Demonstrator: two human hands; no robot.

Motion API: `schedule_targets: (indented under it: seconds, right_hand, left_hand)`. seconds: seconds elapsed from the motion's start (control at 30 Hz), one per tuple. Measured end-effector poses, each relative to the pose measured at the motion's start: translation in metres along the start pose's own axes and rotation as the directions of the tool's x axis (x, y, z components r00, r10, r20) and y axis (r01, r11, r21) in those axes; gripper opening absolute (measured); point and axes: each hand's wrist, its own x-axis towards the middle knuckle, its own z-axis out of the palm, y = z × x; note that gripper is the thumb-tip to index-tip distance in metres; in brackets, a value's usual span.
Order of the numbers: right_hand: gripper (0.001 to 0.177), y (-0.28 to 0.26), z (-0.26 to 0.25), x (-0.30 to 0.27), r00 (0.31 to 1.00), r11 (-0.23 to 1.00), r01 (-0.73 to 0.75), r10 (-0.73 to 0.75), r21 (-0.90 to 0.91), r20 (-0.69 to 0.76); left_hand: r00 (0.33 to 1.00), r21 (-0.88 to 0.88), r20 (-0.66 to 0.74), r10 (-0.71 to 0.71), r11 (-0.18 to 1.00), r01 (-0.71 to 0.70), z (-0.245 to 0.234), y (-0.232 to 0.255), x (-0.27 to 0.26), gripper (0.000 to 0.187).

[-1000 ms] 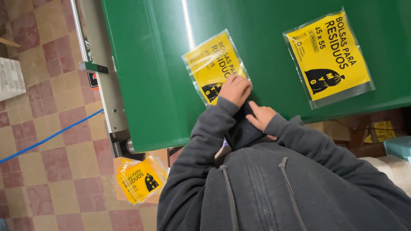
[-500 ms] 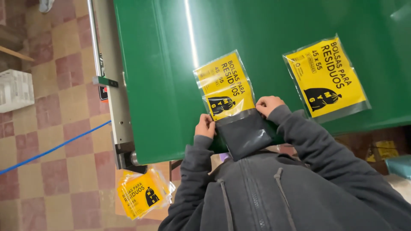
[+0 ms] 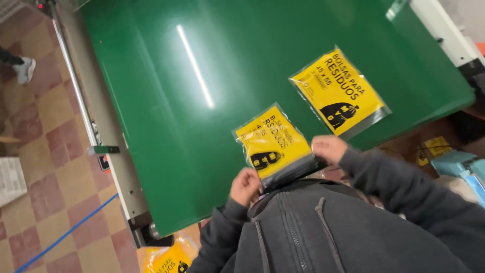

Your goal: The recorder folds black plastic bags, places them into yellow retail packaging, and seals them using a heat sealer.

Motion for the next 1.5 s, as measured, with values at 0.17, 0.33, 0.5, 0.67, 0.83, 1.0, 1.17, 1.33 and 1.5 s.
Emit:
schedule_targets:
  seconds: [0.17,0.33,0.5,0.67,0.83,1.0,1.17,1.33,1.5]
  right_hand:
    - [0.022,-0.237,-0.039,0.023,0.99,0.965,0.109,-0.128,-0.237,-0.064]
    - [0.012,-0.286,-0.115,-0.022,0.936,0.906,0.203,-0.291,-0.371,-0.199]
    - [0.012,-0.143,-0.191,-0.015,0.844,0.576,0.024,-0.45,-0.817,-0.293]
    - [0.013,-0.097,-0.193,-0.027,0.833,0.57,-0.055,-0.426,-0.82,-0.352]
    - [0.015,-0.082,-0.195,-0.036,0.86,0.804,-0.187,-0.143,-0.564,-0.489]
    - [0.01,-0.06,-0.205,-0.03,0.849,0.981,-0.193,0.16,-0.014,-0.504]
    - [0.014,-0.054,-0.224,-0.018,0.874,0.931,-0.317,0.214,-0.179,-0.437]
    - [0.016,-0.128,-0.22,-0.011,0.922,0.936,-0.248,0.149,-0.249,-0.358]
    - [0.017,-0.321,-0.104,-0.026,0.959,0.794,0.183,-0.274,-0.58,-0.072]
  left_hand:
    - [0.988,-0.17,-0.005,0.151,0.974,-0.15,0.046,0.149,0.075,0.012]
    - [0.978,-0.142,0.011,0.207,0.969,-0.203,0.127,0.162,0.116,0.021]
    - [0.963,0.546,0.248,0.11,0.805,-0.232,0.181,0.1,0.162,0.019]
    - [0.871,0.915,0.371,0.321,0.033,-0.402,0.228,0.073,0.22,0.021]
    - [0.72,0.89,0.441,0.536,-0.16,-0.427,0.261,0.046,0.266,0.053]
    - [0.759,0.87,0.488,0.431,-0.167,-0.464,0.269,0.046,0.267,0.072]
    - [0.735,0.871,0.467,0.491,-0.11,-0.479,0.263,0.047,0.263,0.07]
    - [0.714,0.853,0.4,0.575,0.052,-0.519,0.219,0.039,0.256,0.066]
    - [0.702,0.616,0.167,0.692,0.483,-0.623,0.167,0.05,0.238,0.058]
